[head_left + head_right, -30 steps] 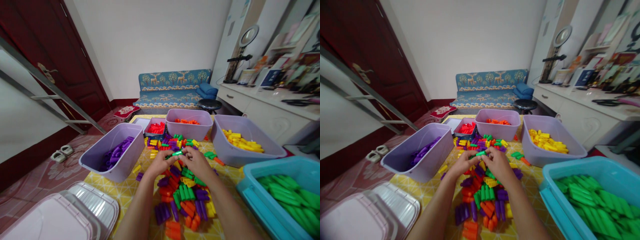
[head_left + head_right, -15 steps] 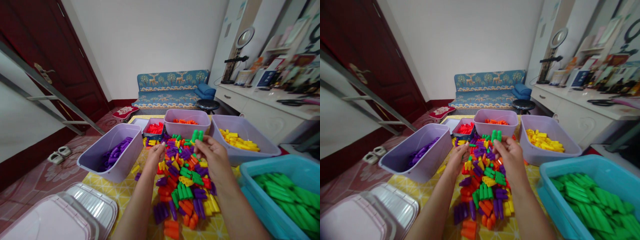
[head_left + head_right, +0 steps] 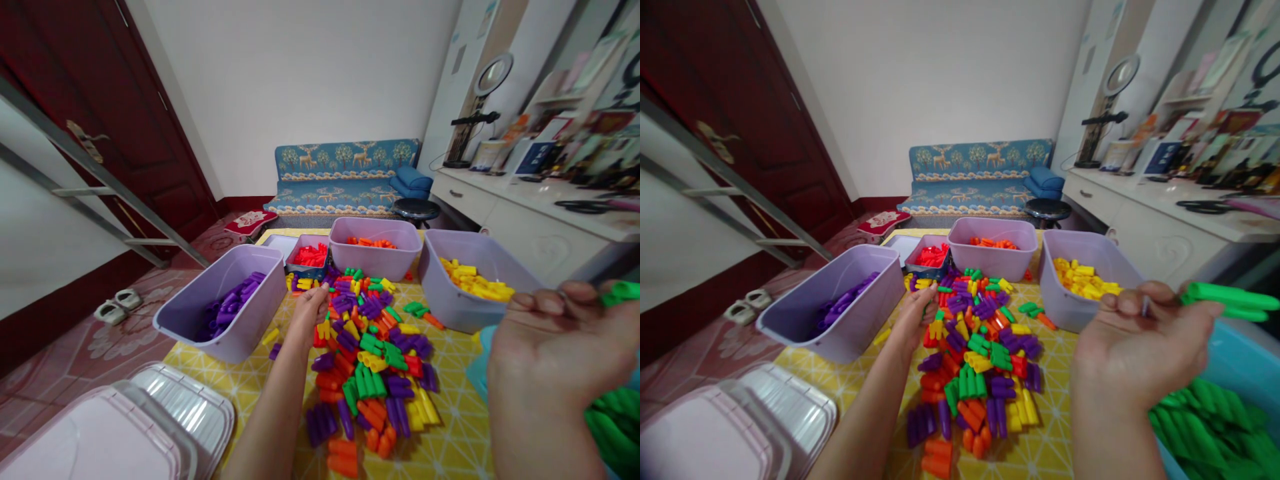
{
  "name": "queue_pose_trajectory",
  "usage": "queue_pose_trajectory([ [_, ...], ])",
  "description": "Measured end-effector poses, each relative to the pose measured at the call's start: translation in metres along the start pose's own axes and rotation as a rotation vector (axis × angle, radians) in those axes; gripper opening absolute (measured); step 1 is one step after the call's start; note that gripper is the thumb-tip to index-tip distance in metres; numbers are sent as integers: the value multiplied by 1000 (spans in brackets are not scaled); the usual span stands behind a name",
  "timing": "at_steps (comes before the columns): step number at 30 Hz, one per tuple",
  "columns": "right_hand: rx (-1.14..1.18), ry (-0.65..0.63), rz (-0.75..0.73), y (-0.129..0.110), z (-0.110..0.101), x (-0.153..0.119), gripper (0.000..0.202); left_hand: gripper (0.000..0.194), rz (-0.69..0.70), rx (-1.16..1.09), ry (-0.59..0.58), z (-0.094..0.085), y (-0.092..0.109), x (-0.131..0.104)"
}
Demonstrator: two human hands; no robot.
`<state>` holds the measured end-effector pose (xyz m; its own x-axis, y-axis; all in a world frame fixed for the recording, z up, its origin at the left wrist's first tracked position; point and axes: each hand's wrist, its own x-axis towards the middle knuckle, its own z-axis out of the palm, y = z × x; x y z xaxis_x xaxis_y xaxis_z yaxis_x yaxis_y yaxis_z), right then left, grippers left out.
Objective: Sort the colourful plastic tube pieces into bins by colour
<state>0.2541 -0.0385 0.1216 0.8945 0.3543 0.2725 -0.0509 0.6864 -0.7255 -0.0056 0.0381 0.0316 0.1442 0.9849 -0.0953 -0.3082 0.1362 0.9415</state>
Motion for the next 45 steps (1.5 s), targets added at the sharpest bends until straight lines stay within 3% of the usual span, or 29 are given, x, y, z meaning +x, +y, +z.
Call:
queue_pose_trajectory([
  [4,275,92,30,-6,0,4,33,45,3,-9,9,-1,0,0],
  [8,236,93,60,-4,1,6,45,45,-14,-91,-20,-2,-1,1],
  [12,139,-4,211,7,10,-7,10,44,-120,-405,-107,1,6,-1],
  [14,31,-190,285,13,17,-22,10,50,-176,-568,-143,3,12,-4],
  [17,-205,-579,336,23,25,-50,22,58,-217,-719,-195,7,18,-8],
  [19,-390,-859,343,31,28,-69,26,61,-226,-746,-223,11,22,-12],
  [21,-545,-1061,295,40,30,-86,29,63,-226,-722,-240,15,26,-16],
  [25,-725,-1218,169,54,31,-109,39,60,-179,-599,-300,28,33,-25],
  [29,-860,-1241,-20,55,32,-115,26,53,-120,-423,-321,41,31,-32],
  [32,-876,-1267,-60,56,31,-111,17,52,-59,-366,-332,46,27,-35],
  [36,-794,-1227,89,58,27,-97,14,57,-28,-378,-421,43,25,-34],
  [39,-683,-1080,188,53,26,-82,16,56,-29,-256,-392,37,18,-29],
  [42,-453,-724,150,40,26,-67,19,55,30,81,-277,33,5,-23],
  [45,-123,-256,29,26,25,-48,17,51,149,440,-326,32,-5,-23],
])
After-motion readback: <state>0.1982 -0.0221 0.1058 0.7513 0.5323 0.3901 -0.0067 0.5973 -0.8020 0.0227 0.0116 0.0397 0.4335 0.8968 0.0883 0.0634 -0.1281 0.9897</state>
